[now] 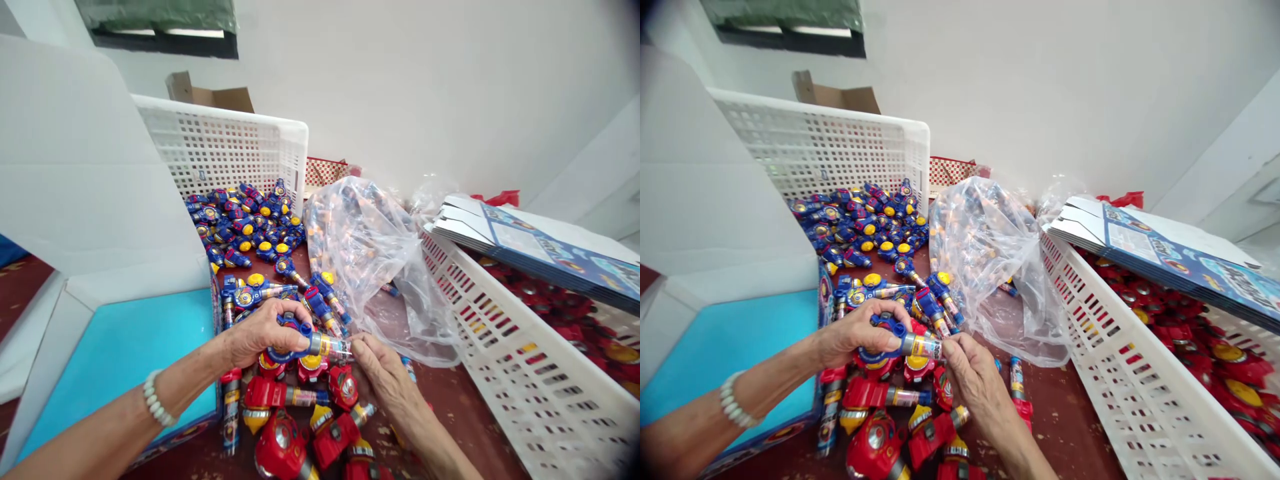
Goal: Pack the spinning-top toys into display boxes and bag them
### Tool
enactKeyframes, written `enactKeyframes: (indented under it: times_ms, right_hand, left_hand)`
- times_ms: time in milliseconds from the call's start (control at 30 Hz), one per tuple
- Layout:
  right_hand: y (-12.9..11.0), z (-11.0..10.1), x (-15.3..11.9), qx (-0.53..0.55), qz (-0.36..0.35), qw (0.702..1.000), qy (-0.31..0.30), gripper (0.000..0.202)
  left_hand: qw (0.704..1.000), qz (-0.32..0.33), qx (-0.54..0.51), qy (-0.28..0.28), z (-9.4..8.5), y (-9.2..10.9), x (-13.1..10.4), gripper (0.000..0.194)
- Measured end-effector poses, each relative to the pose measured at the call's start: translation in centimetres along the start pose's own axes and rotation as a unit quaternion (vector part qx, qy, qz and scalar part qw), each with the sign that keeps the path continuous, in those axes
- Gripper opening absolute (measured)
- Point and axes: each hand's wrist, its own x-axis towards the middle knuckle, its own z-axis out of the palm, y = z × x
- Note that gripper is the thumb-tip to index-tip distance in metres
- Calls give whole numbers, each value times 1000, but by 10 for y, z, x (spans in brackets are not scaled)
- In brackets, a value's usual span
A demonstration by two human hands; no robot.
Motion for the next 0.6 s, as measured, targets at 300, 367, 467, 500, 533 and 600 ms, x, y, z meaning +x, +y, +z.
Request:
enactKeyframes:
  times_ms: [300, 367, 467, 500, 533, 600]
  right_hand:
    - [1, -4, 18, -85, -67, 993, 49, 39]
    - [7, -4, 27, -46, -56, 996, 56, 42]
    - [15, -3, 41, -17, -48, 994, 95, 48]
    - [18, -3, 44, -29, -56, 992, 108, 47]
    - [21, -3, 47, -58, -73, 989, 119, 45]
    - [27, -1, 49, -166, -121, 970, 132, 37]
  left_hand:
    - [999, 20, 30, 18, -5, 5, 8, 33]
    - [982, 70, 175, 5, -13, 11, 16, 36]
    - [913, 103, 388, 73, -41, 28, 40, 41]
    - [892, 95, 425, 122, -53, 34, 50, 41]
    - [875, 86, 447, 167, -67, 39, 61, 40]
    - [838, 56, 485, 244, -94, 46, 84, 40]
